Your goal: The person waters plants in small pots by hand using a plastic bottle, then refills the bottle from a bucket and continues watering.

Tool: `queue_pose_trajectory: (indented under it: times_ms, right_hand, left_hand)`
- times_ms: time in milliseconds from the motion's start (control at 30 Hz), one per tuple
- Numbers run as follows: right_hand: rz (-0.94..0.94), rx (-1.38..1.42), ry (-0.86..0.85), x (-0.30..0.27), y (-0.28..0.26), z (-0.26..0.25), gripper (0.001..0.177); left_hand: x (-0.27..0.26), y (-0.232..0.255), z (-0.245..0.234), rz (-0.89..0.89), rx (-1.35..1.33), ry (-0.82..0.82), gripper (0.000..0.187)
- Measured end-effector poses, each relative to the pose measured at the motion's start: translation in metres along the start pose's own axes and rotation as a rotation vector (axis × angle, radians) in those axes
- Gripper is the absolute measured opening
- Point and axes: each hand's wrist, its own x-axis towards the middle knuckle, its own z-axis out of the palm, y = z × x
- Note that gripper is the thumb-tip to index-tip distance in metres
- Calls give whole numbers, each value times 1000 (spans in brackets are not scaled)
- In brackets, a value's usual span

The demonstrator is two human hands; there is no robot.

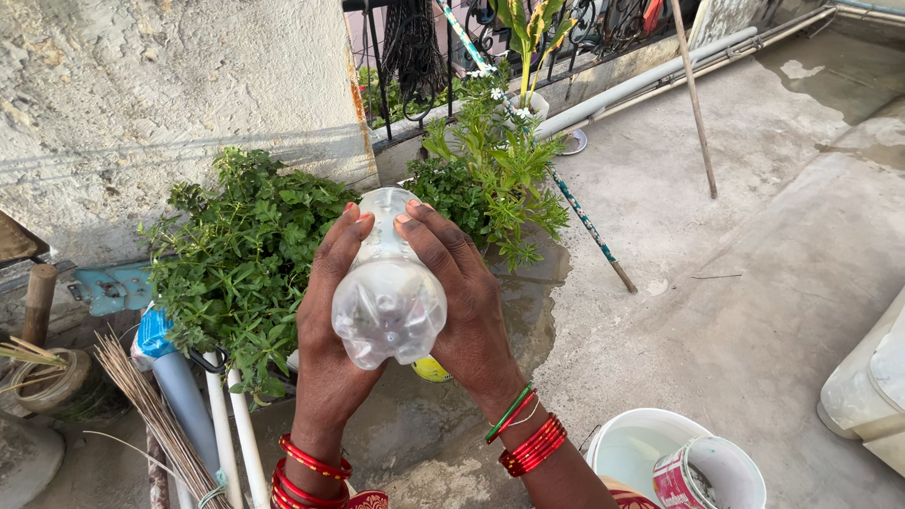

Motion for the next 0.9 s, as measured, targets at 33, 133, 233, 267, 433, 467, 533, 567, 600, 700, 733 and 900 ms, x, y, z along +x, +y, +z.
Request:
queue_pose_trajectory:
  times_ms: [33,133,233,267,433,467,533,567,600,700,733,900]
  right_hand:
    - [0,-14,12,0,1,0,77]
    - [-9,-80,40,1,3,-2,74]
    - [-33,-177,49,-1,5,-9,69]
    - [-44,-197,51,-1,6,-12,68]
    - [-90,-252,52,1,3,-20,72]
    - [-96,-253,45,2,3,-22,73]
    - [-101,-245,39,4,3,-23,74]
    - [-101,-238,42,4,2,-23,73]
    - [-100,-231,45,5,2,-23,72]
    - [-82,-217,36,4,0,-20,72]
    - [-78,-235,36,4,0,-19,71]
    - [-70,-304,40,3,-1,-17,68]
  left_hand:
    - [-1,-1,2,-19,-14,2,79]
    - [-1,-3,6,-69,-65,14,70]
    - [-3,-4,12,-97,-124,37,61]
    - [-4,-4,14,-94,-137,47,60]
    - [-2,-2,23,-69,-168,83,61]
    - [-2,0,26,-64,-153,84,64]
    - [-2,1,27,-73,-141,81,68]
    - [-2,2,27,-88,-143,76,70]
    - [-2,3,26,-102,-146,71,72]
    - [-2,2,24,-127,-332,63,74]
    - [-2,1,24,-116,-330,55,73]
    - [-3,-6,21,-81,-247,57,63]
